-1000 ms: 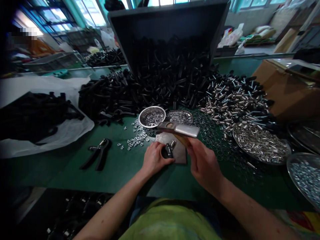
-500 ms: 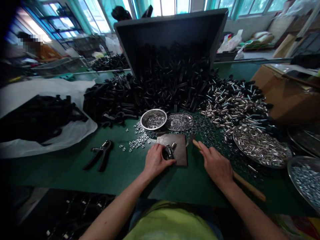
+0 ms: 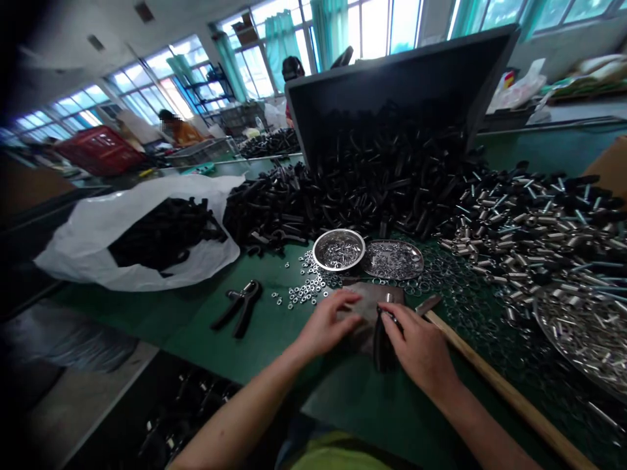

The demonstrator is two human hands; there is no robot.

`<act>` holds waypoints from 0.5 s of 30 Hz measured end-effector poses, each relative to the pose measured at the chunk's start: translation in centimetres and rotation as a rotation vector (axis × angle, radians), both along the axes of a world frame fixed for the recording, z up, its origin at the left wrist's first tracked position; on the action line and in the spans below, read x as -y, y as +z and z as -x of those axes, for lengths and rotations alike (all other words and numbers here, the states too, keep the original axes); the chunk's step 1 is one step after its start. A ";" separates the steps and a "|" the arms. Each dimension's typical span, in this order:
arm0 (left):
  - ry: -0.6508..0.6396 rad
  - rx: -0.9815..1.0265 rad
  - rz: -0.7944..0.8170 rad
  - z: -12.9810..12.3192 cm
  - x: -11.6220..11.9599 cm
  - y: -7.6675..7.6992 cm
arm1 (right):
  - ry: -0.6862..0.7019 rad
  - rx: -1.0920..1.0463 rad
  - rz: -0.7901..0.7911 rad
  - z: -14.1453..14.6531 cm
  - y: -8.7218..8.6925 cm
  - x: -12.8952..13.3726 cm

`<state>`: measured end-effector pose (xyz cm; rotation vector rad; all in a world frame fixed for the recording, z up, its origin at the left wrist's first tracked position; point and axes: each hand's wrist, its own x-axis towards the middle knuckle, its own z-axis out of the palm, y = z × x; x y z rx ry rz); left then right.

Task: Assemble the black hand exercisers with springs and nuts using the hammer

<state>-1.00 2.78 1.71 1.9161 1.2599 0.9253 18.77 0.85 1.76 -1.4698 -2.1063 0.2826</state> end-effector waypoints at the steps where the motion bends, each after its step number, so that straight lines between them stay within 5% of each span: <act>1: 0.091 -0.094 -0.079 2.3 -2.0 -0.1 | -0.004 0.083 0.016 -0.3 -0.3 -0.3; 4: 0.541 -0.533 -0.168 10.5 -8.3 -0.2 | -0.033 0.331 0.049 -1.1 -1.2 -0.6; 8: 0.731 -0.640 -0.121 19.0 -13.7 -0.4 | -0.068 0.436 0.037 -0.7 -1.9 -0.3; 15: 0.775 -0.616 -0.093 21.8 -15.1 -0.8 | -0.094 0.401 0.070 -0.2 -2.0 -0.1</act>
